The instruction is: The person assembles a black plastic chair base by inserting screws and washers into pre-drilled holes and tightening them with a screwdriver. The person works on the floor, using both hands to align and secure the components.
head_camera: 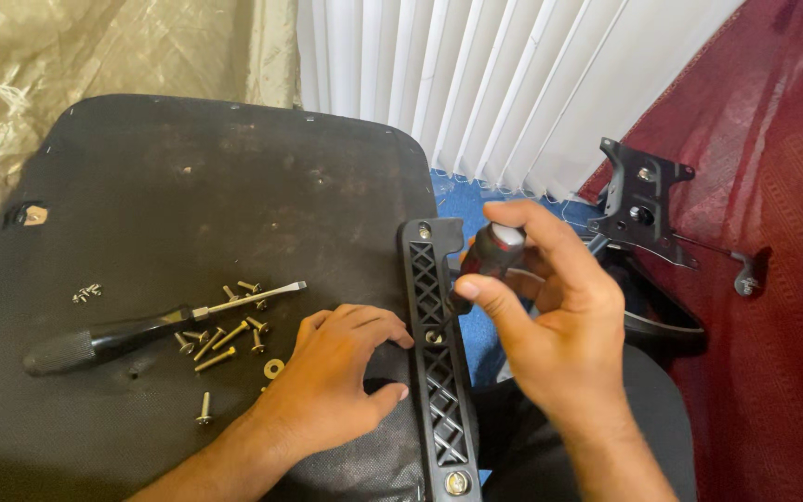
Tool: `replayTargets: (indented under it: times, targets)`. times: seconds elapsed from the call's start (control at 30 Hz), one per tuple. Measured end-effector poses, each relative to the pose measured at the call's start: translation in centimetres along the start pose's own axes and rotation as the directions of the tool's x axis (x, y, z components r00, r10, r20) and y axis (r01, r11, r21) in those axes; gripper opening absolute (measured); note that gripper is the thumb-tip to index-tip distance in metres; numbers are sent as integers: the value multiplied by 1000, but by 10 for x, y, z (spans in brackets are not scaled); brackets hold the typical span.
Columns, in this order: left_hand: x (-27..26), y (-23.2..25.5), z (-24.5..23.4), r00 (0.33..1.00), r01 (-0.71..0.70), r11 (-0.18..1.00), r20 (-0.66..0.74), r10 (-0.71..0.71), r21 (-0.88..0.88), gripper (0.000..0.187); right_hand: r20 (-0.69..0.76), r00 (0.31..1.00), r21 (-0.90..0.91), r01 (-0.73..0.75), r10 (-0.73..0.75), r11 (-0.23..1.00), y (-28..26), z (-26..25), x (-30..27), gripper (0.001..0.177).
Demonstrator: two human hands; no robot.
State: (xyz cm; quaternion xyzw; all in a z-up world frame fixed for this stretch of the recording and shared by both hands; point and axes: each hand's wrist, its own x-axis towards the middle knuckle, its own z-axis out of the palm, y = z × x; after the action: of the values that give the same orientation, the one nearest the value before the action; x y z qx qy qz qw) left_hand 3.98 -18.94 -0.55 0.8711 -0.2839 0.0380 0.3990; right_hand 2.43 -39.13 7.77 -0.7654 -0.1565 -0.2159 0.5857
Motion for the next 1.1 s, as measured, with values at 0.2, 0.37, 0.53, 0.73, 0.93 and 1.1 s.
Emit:
replayTargets:
  times: [0.2,0.37,0.53,0.73,0.93,1.1]
  targets:
    - [-2,-3,-2,1000,4,1000,2,-4,-4,40,44,999,62,-2,-1,998,-5,-5,-4,49]
    - [-2,-3,-2,1000,-14,1000,-12,15,16,38,297,955,193,-66,6,979,-8,-19,8,44]
    - [-1,-2,-1,1000,-6,999,16,6,53,36,20,997,146,65,-69,987,-12,-14,8,48]
    - [-3,-1,-1,999,-12,997,31,10,70,37,-350,932,337,34,92,941,-7,-29,4,36]
    - [-5,-4,0,999,-50,996,14,49,70,33,-171,924,-318,-380,342,868,5,-13,-18,29]
    - [-7,-13,2,993,-110,990,-25,113,86,23,-214,642,-786,-561,736,261,-16,24,-42,67]
